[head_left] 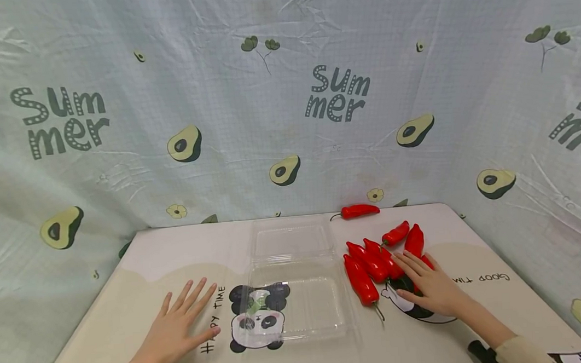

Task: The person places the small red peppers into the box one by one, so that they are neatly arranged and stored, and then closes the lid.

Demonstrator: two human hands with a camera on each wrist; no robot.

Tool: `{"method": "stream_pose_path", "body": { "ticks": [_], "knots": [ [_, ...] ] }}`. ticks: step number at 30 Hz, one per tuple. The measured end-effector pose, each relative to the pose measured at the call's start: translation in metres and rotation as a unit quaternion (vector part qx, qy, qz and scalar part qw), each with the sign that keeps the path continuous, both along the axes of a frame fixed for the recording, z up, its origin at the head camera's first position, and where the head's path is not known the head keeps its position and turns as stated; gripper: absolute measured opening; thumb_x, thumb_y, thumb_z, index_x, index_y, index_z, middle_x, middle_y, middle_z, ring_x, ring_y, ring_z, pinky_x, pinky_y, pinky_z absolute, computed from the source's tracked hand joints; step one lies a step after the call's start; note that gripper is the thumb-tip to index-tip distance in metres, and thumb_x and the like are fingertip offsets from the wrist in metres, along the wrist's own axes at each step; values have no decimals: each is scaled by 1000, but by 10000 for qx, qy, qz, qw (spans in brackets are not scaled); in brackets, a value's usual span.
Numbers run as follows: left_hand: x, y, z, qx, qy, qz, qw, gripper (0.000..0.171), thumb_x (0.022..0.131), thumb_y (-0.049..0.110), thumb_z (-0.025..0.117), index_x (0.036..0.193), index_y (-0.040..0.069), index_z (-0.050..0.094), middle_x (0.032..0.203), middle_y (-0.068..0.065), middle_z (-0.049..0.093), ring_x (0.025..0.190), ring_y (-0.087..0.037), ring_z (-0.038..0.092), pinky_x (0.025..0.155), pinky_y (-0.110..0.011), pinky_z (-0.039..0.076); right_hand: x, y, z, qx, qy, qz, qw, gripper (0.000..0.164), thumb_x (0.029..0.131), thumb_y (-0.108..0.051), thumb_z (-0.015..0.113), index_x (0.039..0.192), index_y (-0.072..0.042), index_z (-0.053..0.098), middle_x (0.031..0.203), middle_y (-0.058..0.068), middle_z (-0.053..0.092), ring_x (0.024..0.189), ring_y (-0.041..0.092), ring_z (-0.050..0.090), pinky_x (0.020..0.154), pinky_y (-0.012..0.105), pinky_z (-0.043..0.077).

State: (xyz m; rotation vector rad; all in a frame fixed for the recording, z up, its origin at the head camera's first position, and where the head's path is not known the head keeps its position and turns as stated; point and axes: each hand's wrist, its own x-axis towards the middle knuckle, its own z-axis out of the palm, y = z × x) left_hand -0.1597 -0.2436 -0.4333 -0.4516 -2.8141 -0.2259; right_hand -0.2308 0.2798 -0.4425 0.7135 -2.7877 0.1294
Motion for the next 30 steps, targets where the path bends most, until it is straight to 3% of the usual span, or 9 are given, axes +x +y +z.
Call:
{"method": "stream_pose_path", "body": {
  "ticks": [4, 8, 17, 21, 23, 24, 26, 28, 30],
  "knots": [
    [0, 4, 1, -19, 27, -52, 10000, 75, 76, 60, 54, 140, 34, 25, 149, 3, 21, 133, 1, -17, 100, -23, -27, 1, -6, 1, -56, -33, 68, 10000, 71, 79, -45, 59, 137, -12, 35, 140, 10, 37, 129, 32, 29, 109, 54, 2],
    [0, 8, 2, 53, -17, -142, 9999, 74, 76, 59, 54, 140, 35, 24, 149, 3, 21, 132, 2, -17, 100, -23, -27, 2, -13, 3, -57, 6, 154, 9999, 69, 79, -44, 59, 136, -12, 37, 140, 10, 38, 128, 30, 31, 103, 56, 17],
    [1, 19, 5, 189, -172, -329, 9991, 75, 76, 58, 55, 140, 34, 24, 149, 3, 22, 139, -9, 2, 98, -16, -26, 1, -28, 2, -174, -29, 242, 9996, 69, 79, -43, 60, 136, -12, 38, 139, 7, 38, 127, 29, 33, 102, 54, 21],
    [0, 26, 6, 242, -202, -392, 9987, 77, 75, 59, 56, 140, 34, 24, 148, 1, 25, 139, -17, 11, 111, -44, -6, 0, -34, 1, -53, 169, 273, 9995, 68, 80, -42, 60, 136, -11, 37, 138, 7, 39, 126, 29, 35, 101, 55, 24],
    [-1, 29, 6, 267, -160, -452, 9985, 78, 75, 59, 56, 140, 34, 24, 148, 0, 26, 139, -21, 15, 110, -47, 2, -1, -36, 1, 13, 304, 331, 9990, 67, 80, -42, 60, 135, -11, 38, 138, 7, 40, 125, 29, 36, 101, 55, 26],
    [-1, 30, 5, 286, -108, -500, 9983, 78, 74, 59, 57, 140, 33, 24, 147, 0, 26, 138, -23, 18, 111, -46, 3, -2, -37, 1, 37, 350, 354, 9988, 67, 80, -42, 59, 135, -10, 38, 137, 7, 41, 125, 28, 36, 100, 54, 27],
    [-2, 32, 5, 291, 96, -620, 9976, 78, 74, 58, 58, 140, 31, 27, 147, -1, 28, 133, -27, 26, 112, -34, -9, -3, -40, 1, 39, 385, 376, 9985, 66, 80, -42, 59, 135, -10, 39, 136, 7, 41, 124, 27, 37, 100, 54, 28],
    [-2, 35, 3, 300, 185, -692, 9970, 79, 73, 58, 59, 140, 30, 28, 146, 0, 29, 133, -26, 27, 106, -18, -18, -3, -43, 0, 0, 393, 377, 9985, 66, 80, -42, 60, 134, -9, 40, 135, 7, 43, 123, 27, 38, 100, 54, 29],
    [-2, 38, 3, 308, 284, -764, 9962, 80, 72, 58, 61, 139, 28, 30, 146, -1, 30, 131, -26, 29, 102, -13, -21, -3, -46, 0, -22, 370, 359, 9987, 66, 79, -41, 62, 133, -9, 41, 134, 7, 44, 122, 28, 39, 100, 54, 29]
  ]
}}
